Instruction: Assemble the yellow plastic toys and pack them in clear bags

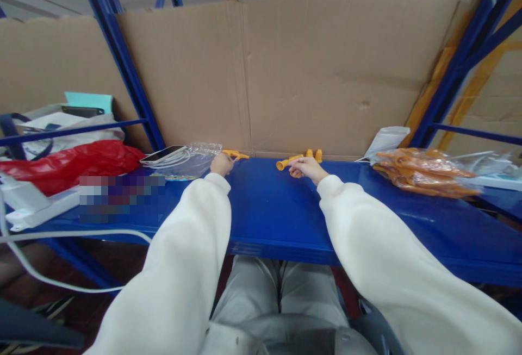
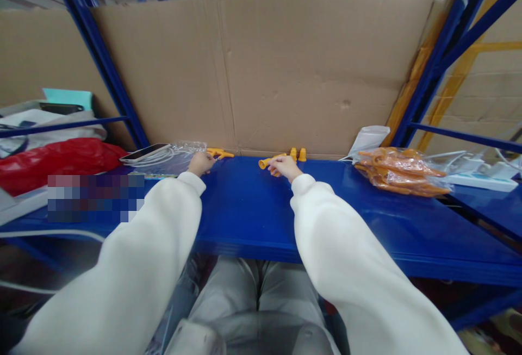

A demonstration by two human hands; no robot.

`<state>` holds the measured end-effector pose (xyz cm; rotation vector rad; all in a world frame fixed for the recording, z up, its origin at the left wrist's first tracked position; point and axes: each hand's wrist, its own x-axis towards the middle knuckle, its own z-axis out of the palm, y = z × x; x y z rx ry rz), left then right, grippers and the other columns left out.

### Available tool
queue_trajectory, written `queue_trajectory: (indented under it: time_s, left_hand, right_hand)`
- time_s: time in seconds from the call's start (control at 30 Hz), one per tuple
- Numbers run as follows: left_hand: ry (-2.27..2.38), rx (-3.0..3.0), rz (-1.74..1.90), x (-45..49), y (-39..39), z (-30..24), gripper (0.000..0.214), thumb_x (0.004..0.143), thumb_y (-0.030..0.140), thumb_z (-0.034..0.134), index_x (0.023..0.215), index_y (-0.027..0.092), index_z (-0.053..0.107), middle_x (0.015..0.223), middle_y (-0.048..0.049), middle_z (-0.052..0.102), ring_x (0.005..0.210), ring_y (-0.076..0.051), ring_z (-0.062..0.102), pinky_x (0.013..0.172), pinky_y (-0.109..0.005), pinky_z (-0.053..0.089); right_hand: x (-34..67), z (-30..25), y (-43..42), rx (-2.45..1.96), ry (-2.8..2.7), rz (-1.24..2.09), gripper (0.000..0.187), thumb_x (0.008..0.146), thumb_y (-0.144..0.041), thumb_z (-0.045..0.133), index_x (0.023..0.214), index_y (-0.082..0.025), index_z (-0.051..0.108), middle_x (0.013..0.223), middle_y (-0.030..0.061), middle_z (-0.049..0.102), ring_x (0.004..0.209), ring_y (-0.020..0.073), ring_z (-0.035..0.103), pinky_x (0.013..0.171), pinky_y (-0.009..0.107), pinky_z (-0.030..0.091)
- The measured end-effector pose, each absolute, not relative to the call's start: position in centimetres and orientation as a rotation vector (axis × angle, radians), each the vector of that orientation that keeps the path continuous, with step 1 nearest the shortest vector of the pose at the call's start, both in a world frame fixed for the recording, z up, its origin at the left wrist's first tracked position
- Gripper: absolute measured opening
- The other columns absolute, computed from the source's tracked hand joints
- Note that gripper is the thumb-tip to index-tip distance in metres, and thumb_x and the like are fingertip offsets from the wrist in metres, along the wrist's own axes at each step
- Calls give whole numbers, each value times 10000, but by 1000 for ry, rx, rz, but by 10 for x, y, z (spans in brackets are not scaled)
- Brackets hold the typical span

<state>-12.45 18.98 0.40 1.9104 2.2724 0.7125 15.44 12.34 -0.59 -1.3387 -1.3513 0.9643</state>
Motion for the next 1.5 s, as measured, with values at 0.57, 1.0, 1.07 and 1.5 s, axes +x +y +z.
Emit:
queue_trajectory:
  time_s: [0.57,1.0,1.07,1.5]
  left_hand:
    - [2367,1957,787,-122,203,-12,332,954,300,560,1192,130,716,1218,-207,734,1144,-314,708,925,-346,550]
    - [2237,2248,646,-121,200,-14,395,929,177,501,1225,235,756,1331,-125,693,1214,-285,671,1030,-338,520]
    - [2216,2268,533,-120,201,-15,409,903,150,509,1218,220,761,1350,-131,681,1262,-285,644,1075,-328,488]
    - [2301,2297,435,-120,202,-18,519,840,146,510,1318,198,707,1380,-173,644,1297,-327,601,1049,-381,505]
  right_hand:
    - [160,-7,129,-1478,-1559,629,211,943,-140,575,850,-123,763,882,133,768,755,179,711,747,305,592]
    - [180,-18,131,-1783,-2017,-40,418,1037,-303,427,1363,-225,677,1458,152,600,1378,334,526,1090,506,462]
    - [179,-19,132,-1750,-2042,-38,424,1043,-319,412,1368,-221,667,1470,148,596,1380,326,526,1096,515,454]
    - [175,-16,127,-1792,-2150,93,427,942,-297,585,1365,-287,647,1424,59,660,1293,320,616,1032,457,501]
